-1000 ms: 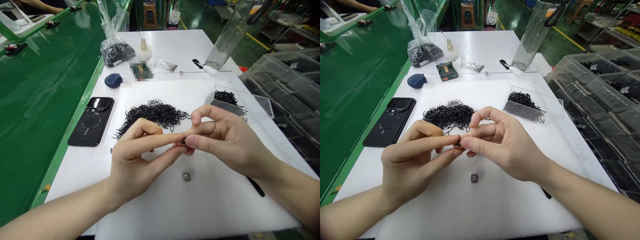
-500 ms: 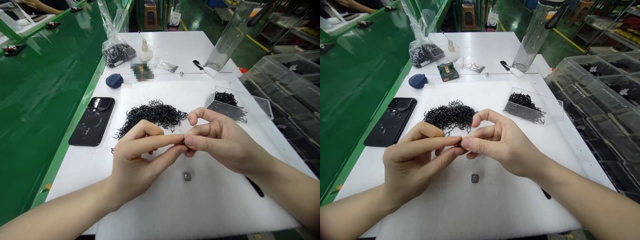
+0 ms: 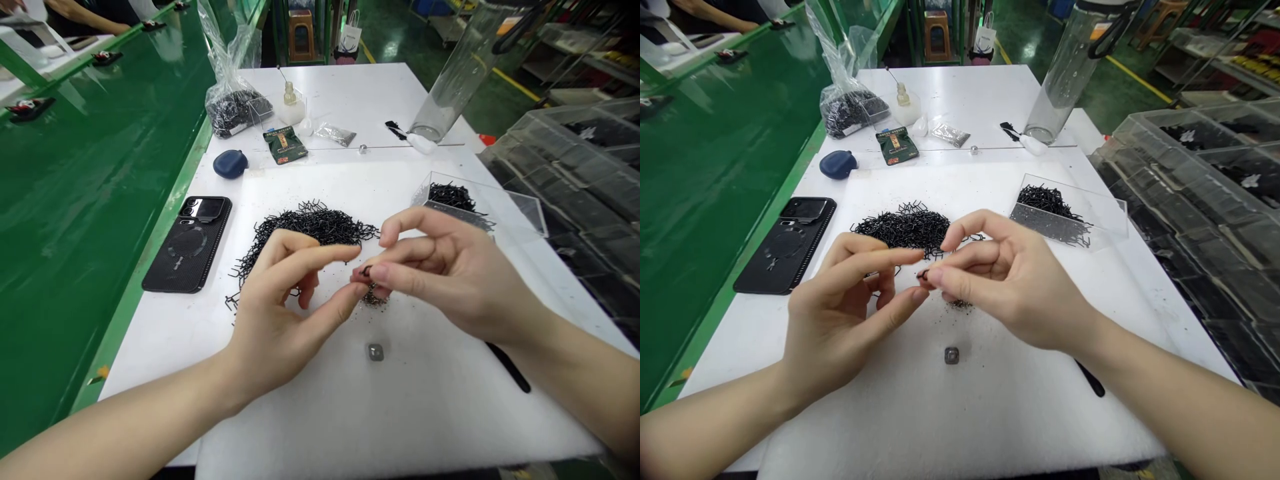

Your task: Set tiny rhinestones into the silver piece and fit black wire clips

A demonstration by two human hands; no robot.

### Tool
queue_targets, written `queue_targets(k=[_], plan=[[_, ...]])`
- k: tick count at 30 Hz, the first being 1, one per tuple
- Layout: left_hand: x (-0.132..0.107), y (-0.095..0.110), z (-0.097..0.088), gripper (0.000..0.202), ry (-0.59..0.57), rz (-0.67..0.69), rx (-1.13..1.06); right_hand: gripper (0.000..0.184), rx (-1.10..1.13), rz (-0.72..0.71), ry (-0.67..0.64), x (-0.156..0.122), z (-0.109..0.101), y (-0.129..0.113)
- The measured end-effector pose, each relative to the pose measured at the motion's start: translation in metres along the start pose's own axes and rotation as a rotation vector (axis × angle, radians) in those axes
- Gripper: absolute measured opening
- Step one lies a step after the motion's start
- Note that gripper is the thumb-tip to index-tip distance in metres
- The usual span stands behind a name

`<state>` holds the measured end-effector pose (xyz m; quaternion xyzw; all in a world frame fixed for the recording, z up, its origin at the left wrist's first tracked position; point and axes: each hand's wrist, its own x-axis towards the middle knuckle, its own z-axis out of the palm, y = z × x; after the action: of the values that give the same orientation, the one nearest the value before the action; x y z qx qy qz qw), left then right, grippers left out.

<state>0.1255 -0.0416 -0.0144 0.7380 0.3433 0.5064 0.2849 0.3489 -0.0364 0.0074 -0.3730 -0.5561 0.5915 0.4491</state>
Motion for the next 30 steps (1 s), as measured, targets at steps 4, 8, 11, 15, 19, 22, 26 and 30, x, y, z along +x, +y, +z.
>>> queue_targets(k=[4,8,11,15,19,22,26,30], plan=[[0.000,0.001,-0.001,0.029,-0.077,0.016,0.008,0.012,-0.321,-0.314,0.219,0.008,-0.017,-0.005],[-0.006,0.005,-0.004,0.026,-0.322,0.105,0.073,0.008,-0.696,-0.491,0.533,0.014,-0.059,-0.024],[-0.014,0.003,-0.003,0.025,-0.431,0.175,0.091,0.005,-0.978,-0.421,0.540,0.014,-0.097,-0.038],[-0.019,0.001,0.001,0.024,-0.486,0.117,0.123,0.011,-1.193,-0.338,0.417,0.016,-0.126,-0.037],[-0.018,0.003,0.002,0.024,-0.502,0.087,0.128,0.018,-1.219,-0.291,0.424,0.020,-0.126,-0.036],[-0.017,0.003,0.000,0.024,-0.508,0.066,0.125,0.021,-1.145,-0.276,0.522,0.013,-0.116,-0.054],[-0.015,0.000,-0.002,0.019,-0.503,0.092,0.116,0.038,-1.180,0.030,0.125,-0.014,-0.095,-0.078],[-0.014,-0.004,-0.002,0.006,-0.496,0.110,0.131,0.035,-1.314,0.319,-0.200,-0.046,-0.075,-0.053]])
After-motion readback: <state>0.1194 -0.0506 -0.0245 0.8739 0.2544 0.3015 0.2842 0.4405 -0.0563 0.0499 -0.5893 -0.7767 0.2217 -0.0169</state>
